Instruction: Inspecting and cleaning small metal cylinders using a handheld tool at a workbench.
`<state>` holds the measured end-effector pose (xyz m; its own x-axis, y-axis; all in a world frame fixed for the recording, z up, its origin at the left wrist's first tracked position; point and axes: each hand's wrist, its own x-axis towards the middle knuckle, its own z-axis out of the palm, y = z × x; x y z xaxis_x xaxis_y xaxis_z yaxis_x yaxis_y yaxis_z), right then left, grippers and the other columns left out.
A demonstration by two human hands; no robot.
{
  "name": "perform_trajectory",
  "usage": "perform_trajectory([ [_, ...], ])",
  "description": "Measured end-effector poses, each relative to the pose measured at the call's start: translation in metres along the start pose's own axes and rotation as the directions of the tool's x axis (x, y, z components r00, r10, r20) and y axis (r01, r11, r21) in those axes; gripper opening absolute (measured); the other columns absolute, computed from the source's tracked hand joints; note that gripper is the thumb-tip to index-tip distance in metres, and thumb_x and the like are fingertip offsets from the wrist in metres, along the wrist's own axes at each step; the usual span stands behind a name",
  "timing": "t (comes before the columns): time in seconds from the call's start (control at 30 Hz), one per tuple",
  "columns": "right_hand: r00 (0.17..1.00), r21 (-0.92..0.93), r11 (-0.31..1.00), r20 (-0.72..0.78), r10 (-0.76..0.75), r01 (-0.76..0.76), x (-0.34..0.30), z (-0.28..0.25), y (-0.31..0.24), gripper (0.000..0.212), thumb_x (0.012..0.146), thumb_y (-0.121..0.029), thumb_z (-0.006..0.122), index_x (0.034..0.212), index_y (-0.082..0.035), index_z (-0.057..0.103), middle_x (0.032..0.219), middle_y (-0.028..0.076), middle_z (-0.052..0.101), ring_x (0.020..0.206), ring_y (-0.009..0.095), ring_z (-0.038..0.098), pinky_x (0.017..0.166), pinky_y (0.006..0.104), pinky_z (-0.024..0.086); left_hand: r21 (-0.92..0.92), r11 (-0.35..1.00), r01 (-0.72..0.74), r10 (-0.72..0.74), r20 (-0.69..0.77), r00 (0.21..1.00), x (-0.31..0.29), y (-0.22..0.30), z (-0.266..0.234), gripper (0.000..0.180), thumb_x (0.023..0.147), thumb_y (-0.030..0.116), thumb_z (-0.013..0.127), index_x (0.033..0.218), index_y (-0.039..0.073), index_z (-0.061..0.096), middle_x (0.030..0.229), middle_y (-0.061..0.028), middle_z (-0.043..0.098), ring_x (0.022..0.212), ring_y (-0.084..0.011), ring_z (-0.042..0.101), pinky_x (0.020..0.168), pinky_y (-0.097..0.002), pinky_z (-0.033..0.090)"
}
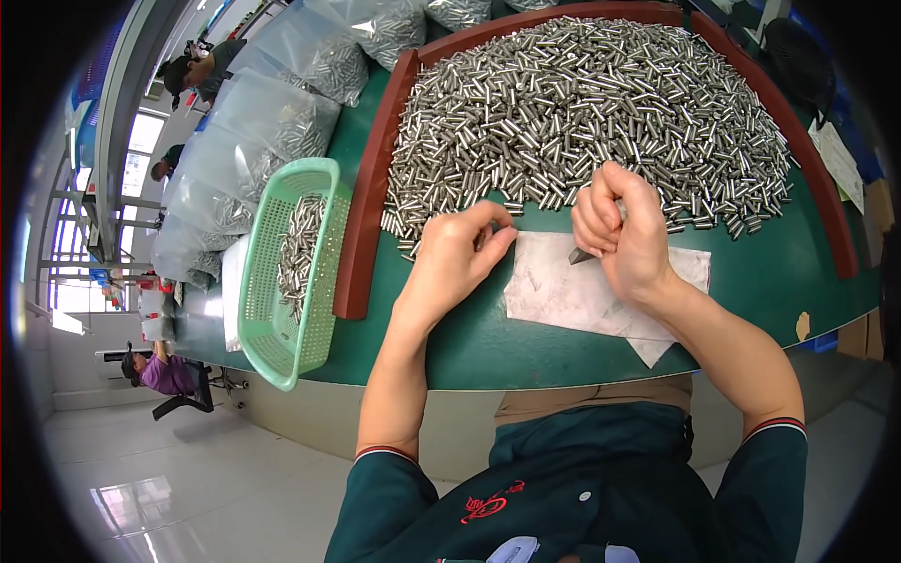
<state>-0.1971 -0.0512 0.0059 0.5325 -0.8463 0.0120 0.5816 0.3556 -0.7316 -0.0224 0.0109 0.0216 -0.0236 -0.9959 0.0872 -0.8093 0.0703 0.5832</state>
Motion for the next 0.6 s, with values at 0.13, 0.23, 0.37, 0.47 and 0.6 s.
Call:
perform_trajectory([
  [0.13, 1.000, -0.005, 1.000, -0.015, 0.004, -0.004, -0.001, -0.001, -0.001, 0.039, 0.088, -0.023, 0.034, 0.051, -0.011, 0.027, 0.042, -0.002, 0.025, 0.036, 0.007, 0.019, 0.035, 0.0227, 0.019, -0.819, 0.504, 0.274, -0.207, 0.193, 0.959, 0.001, 0.001, -0.001, 0.005, 0.080, 0.008, 0.053, 0.080, 0.004, 0.051, 0.064, -0.0013, 0.051, 0.049, -0.0038, 0.035, 0.045, -0.0180, 0.028],
  [0.23, 1.000, 0.000, 1.000, -0.024, 0.014, -0.014, -0.001, 0.000, 0.000, 0.040, 0.088, -0.024, 0.034, 0.051, -0.011, 0.027, 0.042, -0.002, 0.025, 0.036, 0.007, 0.020, 0.035, 0.0227, 0.019, -0.914, 0.156, 0.374, -0.125, 0.357, 0.926, 0.001, -0.009, 0.002, 0.004, 0.082, 0.007, 0.051, 0.085, 0.004, 0.051, 0.066, -0.0037, 0.052, 0.047, -0.0037, 0.030, 0.044, -0.0169, 0.025],
  [0.37, 1.000, -0.009, 1.000, -0.020, 0.012, -0.012, -0.001, 0.000, -0.001, 0.040, 0.088, -0.024, 0.034, 0.051, -0.011, 0.027, 0.042, -0.002, 0.025, 0.036, 0.007, 0.020, 0.035, 0.0227, 0.019, -0.881, 0.150, 0.449, -0.158, 0.427, 0.891, 0.003, -0.014, 0.007, 0.014, 0.084, 0.005, 0.049, 0.096, 0.001, 0.055, 0.073, -0.0051, 0.055, 0.049, -0.0028, 0.032, 0.045, -0.0160, 0.026],
  [0.47, 1.000, 0.006, 1.000, -0.022, 0.012, -0.012, -0.001, 0.000, -0.001, 0.040, 0.088, -0.024, 0.034, 0.051, -0.011, 0.027, 0.042, -0.002, 0.026, 0.036, 0.007, 0.020, 0.035, 0.0226, 0.019, -0.879, 0.203, 0.430, -0.161, 0.403, 0.901, 0.003, -0.012, 0.007, 0.016, 0.085, 0.006, 0.049, 0.098, 0.000, 0.056, 0.074, -0.0054, 0.056, 0.050, -0.0030, 0.033, 0.045, -0.0158, 0.026],
  [0.6, 1.000, -0.001, 1.000, -0.021, 0.009, -0.009, -0.001, 0.000, -0.001, 0.040, 0.088, -0.024, 0.034, 0.051, -0.011, 0.028, 0.042, -0.002, 0.026, 0.035, 0.007, 0.020, 0.035, 0.0225, 0.019, -0.871, 0.225, 0.437, -0.173, 0.406, 0.898, 0.003, -0.012, 0.007, 0.017, 0.085, 0.008, 0.049, 0.098, -0.002, 0.056, 0.076, -0.0058, 0.057, 0.050, -0.0029, 0.032, 0.045, -0.0159, 0.026],
])
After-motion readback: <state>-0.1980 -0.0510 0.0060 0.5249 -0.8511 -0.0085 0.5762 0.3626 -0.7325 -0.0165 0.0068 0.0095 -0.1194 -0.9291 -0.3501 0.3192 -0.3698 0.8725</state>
